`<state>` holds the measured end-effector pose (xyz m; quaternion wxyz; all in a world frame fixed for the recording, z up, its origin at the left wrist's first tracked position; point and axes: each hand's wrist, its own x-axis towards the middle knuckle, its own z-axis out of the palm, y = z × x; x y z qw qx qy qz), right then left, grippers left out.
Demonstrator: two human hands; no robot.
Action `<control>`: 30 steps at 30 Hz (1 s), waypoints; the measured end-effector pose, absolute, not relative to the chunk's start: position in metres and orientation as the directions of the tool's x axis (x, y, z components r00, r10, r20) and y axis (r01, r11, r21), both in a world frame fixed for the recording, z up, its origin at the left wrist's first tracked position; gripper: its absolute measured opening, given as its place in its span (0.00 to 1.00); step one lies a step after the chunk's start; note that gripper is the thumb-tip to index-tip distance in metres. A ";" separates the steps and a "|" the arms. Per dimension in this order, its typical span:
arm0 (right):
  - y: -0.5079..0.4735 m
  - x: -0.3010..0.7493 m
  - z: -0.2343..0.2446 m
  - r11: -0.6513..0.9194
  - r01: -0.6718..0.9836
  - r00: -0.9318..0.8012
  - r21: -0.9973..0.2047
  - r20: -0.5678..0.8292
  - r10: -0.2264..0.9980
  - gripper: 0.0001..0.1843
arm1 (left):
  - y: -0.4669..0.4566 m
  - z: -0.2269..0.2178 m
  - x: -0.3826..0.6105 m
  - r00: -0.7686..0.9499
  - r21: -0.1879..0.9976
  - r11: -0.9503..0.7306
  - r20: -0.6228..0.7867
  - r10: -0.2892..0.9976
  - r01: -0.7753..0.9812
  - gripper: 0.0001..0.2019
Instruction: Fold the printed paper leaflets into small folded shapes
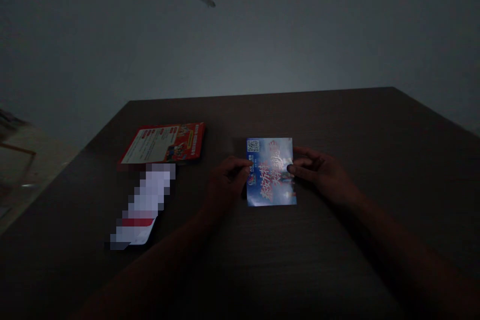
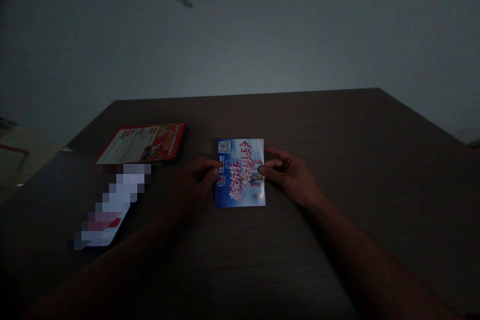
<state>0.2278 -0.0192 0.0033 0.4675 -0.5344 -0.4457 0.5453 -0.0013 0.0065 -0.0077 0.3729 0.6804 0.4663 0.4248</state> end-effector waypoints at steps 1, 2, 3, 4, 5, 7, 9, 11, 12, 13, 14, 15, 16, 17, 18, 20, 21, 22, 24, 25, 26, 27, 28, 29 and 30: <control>-0.019 0.228 0.003 -0.168 -0.045 0.014 -0.985 -0.169 0.985 0.30 | 0.006 -0.008 -0.001 0.187 0.914 -0.267 0.217 0.958 0.306 0.06; -0.019 0.227 0.003 -0.171 -0.056 0.021 -0.984 -0.172 0.985 0.30 | 0.006 -0.009 0.000 0.171 0.928 -0.246 0.204 0.964 0.281 0.06; -0.019 0.227 0.003 -0.172 -0.066 0.027 -0.983 -0.174 0.984 0.29 | 0.007 -0.009 0.000 0.160 0.944 -0.223 0.188 0.969 0.242 0.06; -0.019 0.227 0.002 -0.172 -0.073 0.032 -0.982 -0.174 0.984 0.29 | 0.008 -0.009 0.000 0.146 0.962 -0.197 0.171 0.974 0.188 0.07; -0.019 0.228 0.002 -0.168 -0.078 0.034 -0.983 -0.172 0.985 0.28 | 0.008 -0.010 0.001 0.138 0.978 -0.166 0.149 0.979 0.127 0.09; -0.019 0.228 0.000 -0.154 -0.084 0.037 -0.984 -0.158 0.987 0.27 | 0.010 -0.009 0.001 0.143 0.994 -0.103 0.099 0.985 0.027 0.12; -0.018 0.229 -0.001 -0.142 -0.091 0.039 -0.986 -0.146 0.989 0.25 | 0.011 -0.008 0.000 0.193 0.999 -0.049 0.046 0.980 0.008 0.15; -0.019 0.229 0.000 -0.138 -0.096 0.032 -0.986 -0.142 0.989 0.23 | 0.011 -0.005 0.000 0.273 0.999 -0.020 0.010 0.962 0.035 0.14; -0.019 0.229 0.000 -0.141 -0.096 0.026 -0.985 -0.144 0.989 0.23 | 0.010 -0.004 0.000 0.311 0.998 -0.011 -0.006 0.950 0.054 0.13; -0.019 0.229 0.000 -0.143 -0.094 0.023 -0.985 -0.145 0.989 0.22 | 0.010 -0.002 -0.001 0.338 0.997 -0.003 -0.022 0.941 0.075 0.11; -0.019 0.229 0.001 -0.143 -0.092 0.020 -0.986 -0.145 0.989 0.22 | 0.009 -0.001 -0.001 0.352 0.996 0.001 -0.034 0.935 0.094 0.09; -0.020 0.228 0.001 -0.142 -0.091 0.017 -0.986 -0.144 0.989 0.22 | 0.009 0.000 -0.001 0.354 0.994 0.002 -0.043 0.934 0.113 0.09; -0.020 0.228 0.002 -0.137 -0.093 0.012 -0.986 -0.139 0.990 0.22 | 0.009 0.001 -0.001 0.347 0.992 0.006 -0.051 0.936 0.130 0.09; -0.020 0.228 0.002 -0.125 -0.096 0.007 -0.988 -0.126 0.992 0.22 | 0.009 0.003 -0.002 0.338 0.990 0.013 -0.059 0.939 0.137 0.09; -0.021 0.229 0.002 -0.105 -0.097 0.004 -0.990 -0.105 0.994 0.23 | 0.009 0.004 -0.002 0.326 0.991 0.022 -0.065 0.943 0.133 0.10; -0.022 0.230 0.002 -0.042 -0.081 0.020 -0.996 -0.044 0.999 0.24 | 0.009 0.006 -0.003 0.300 0.993 0.048 -0.077 0.951 0.105 0.10; -0.022 0.230 0.002 -0.003 -0.060 0.044 -0.998 -0.006 0.999 0.24 | 0.010 0.007 -0.003 0.285 0.994 0.062 -0.086 0.955 0.092 0.10; -0.023 0.231 0.002 0.037 -0.028 0.070 -0.999 0.035 0.997 0.23 | 0.010 0.007 -0.003 0.271 0.994 0.073 -0.092 0.958 0.081 0.10; -0.025 0.231 0.002 0.110 0.061 0.110 -0.992 0.116 0.987 0.20 | 0.011 0.007 -0.003 0.253 0.994 0.087 -0.101 0.962 0.064 0.10; -0.025 0.231 0.002 0.140 0.111 0.116 -0.984 0.153 0.981 0.18 | 0.011 0.007 -0.003 0.250 0.994 0.094 -0.105 0.962 0.055 0.10; -0.026 0.231 0.002 0.163 0.161 0.112 -0.973 0.182 0.977 0.16 | 0.011 0.007 -0.003 0.249 0.994 0.099 -0.108 0.962 0.048 0.10; -0.027 0.230 0.002 0.182 0.207 0.101 -0.961 0.206 0.973 0.14 | 0.011 0.007 -0.003 0.247 0.994 0.103 -0.111 0.962 0.045 0.11; -0.028 0.230 0.001 0.202 0.247 0.084 -0.948 0.228 0.970 0.12 | 0.011 0.007 -0.002 0.243 0.993 0.104 -0.113 0.963 0.048 0.11; -0.029 0.230 0.001 0.221 0.280 0.064 -0.934 0.248 0.967 0.11 | 0.010 0.008 -0.002 0.238 0.993 0.102 -0.112 0.965 0.057 0.11; -0.029 0.229 0.001 0.244 0.306 0.046 -0.920 0.270 0.962 0.10 | 0.010 0.008 -0.002 0.231 0.993 0.096 -0.110 0.967 0.070 0.11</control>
